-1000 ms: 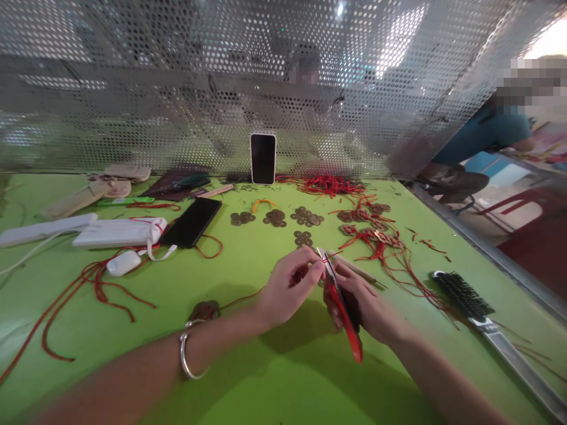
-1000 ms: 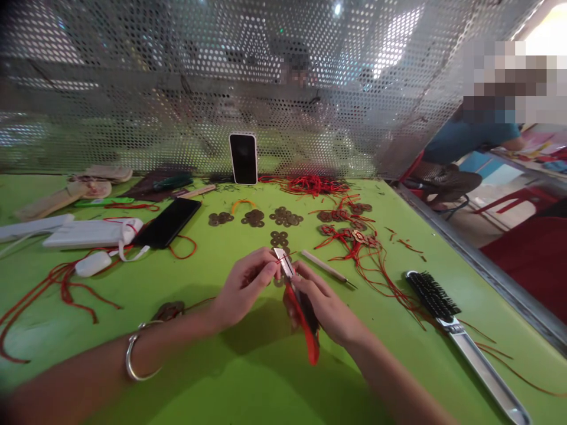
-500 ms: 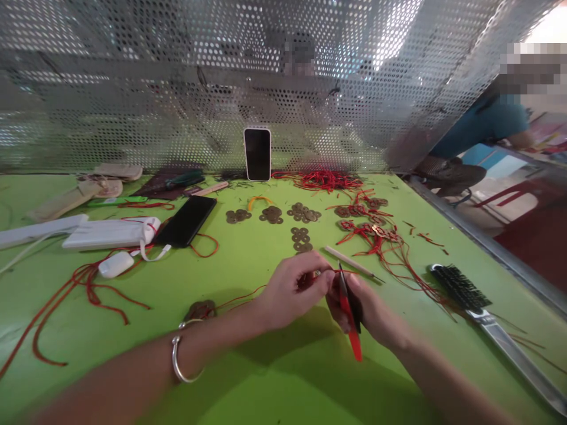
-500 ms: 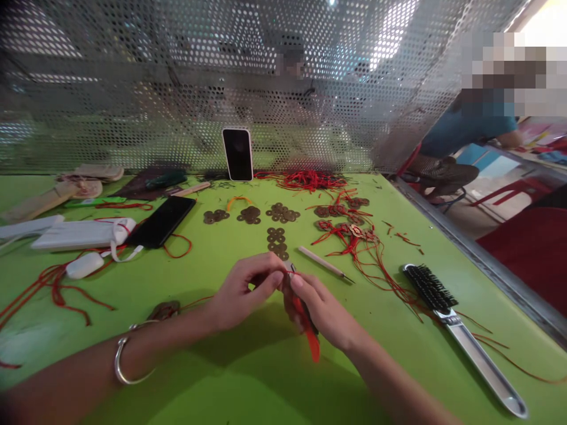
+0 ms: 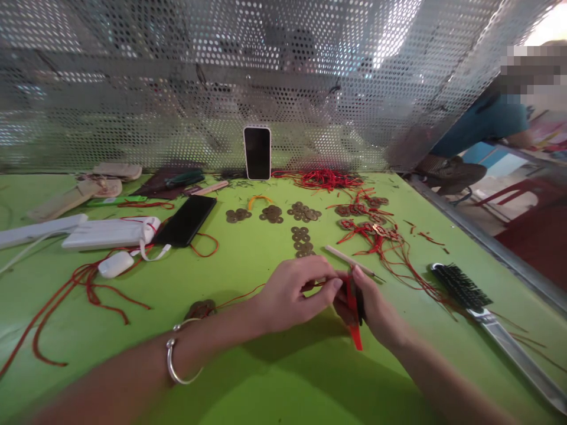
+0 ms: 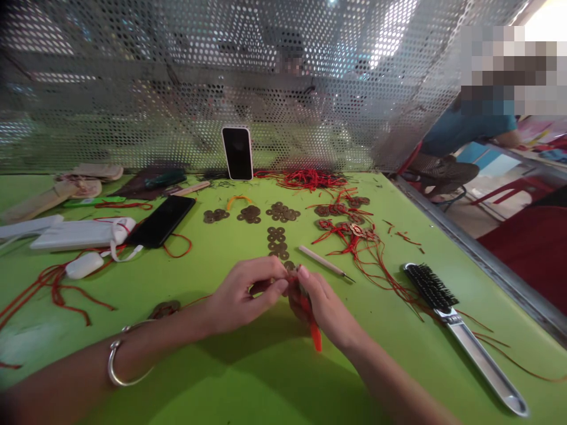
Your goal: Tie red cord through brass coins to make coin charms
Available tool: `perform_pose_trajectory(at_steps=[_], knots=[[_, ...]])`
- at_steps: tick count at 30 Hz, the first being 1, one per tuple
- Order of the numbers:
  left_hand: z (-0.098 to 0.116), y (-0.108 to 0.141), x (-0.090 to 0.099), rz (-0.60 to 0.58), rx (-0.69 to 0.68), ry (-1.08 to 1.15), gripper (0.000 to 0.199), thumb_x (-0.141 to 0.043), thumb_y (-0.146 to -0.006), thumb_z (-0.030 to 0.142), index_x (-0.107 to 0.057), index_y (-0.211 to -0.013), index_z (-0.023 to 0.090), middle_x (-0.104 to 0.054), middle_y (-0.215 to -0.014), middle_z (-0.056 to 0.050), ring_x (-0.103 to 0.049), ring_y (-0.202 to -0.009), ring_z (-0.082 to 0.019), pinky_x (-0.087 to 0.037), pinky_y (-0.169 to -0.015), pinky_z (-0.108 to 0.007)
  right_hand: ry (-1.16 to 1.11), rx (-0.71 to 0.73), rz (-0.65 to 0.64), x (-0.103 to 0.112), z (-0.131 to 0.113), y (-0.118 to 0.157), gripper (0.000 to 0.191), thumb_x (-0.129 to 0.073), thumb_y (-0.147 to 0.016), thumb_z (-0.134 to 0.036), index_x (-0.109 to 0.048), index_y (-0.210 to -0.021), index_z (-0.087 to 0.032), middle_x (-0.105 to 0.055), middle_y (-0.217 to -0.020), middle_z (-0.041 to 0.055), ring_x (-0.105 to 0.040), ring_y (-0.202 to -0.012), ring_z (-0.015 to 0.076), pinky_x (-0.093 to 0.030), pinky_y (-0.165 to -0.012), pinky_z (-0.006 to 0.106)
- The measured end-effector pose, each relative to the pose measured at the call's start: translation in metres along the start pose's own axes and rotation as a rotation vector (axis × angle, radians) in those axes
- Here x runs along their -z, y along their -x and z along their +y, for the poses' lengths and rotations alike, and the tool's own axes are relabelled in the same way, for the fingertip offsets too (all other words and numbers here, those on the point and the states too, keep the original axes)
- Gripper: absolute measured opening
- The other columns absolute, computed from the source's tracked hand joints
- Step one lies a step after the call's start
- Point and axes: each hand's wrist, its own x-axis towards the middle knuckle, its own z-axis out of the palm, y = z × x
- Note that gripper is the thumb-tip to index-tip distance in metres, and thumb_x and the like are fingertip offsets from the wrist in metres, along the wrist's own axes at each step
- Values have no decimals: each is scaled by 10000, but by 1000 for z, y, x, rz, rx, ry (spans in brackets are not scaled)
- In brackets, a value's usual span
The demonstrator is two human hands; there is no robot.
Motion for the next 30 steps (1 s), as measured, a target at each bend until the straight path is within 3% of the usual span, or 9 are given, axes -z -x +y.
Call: perform_pose_trajectory(at_steps=[8, 18, 24, 30], knots=[[3, 1, 5, -57, 74, -14, 207, -398, -913, 272, -570, -847, 177, -525, -644, 25, -447, -551, -94, -342, -525, -200, 2, 31, -21, 0, 5, 2, 590, -161, -882, -649, -368, -564, -197, -335, -422, -49, -276, -368, 81, -234, -374, 214], [10, 3, -1, 28, 168, 219, 164, -384, -933, 286, -447, -1063, 208, -403, -522, 79, -307, -420, -76, -229, -419, -196, 95, 20, -4, -8, -10, 6, 634, -186, -833, -718, -353, -493, -209, -315, -375, -46, -260, -353, 82, -229, -385, 238], [8, -1, 2, -41, 234, 415, 184, -440, -914, 333, -540, -975, 192, -520, -656, 16, -405, -511, -81, -307, -449, -187, 114, -33, -44, -7, -9, 7, 618, -204, -829, -724, -351, -528, -205, -309, -428, -51, -245, -373, 75, -194, -380, 233], [1, -5, 5, -94, 283, 556, 157, -489, -888, 335, -530, -894, 183, -557, -812, -34, -520, -700, -129, -375, -534, -207, 109, -70, -64, -7, -8, 8, 595, -227, -840, -707, -353, -559, -198, -296, -461, -60, -225, -394, 70, -187, -406, 237]])
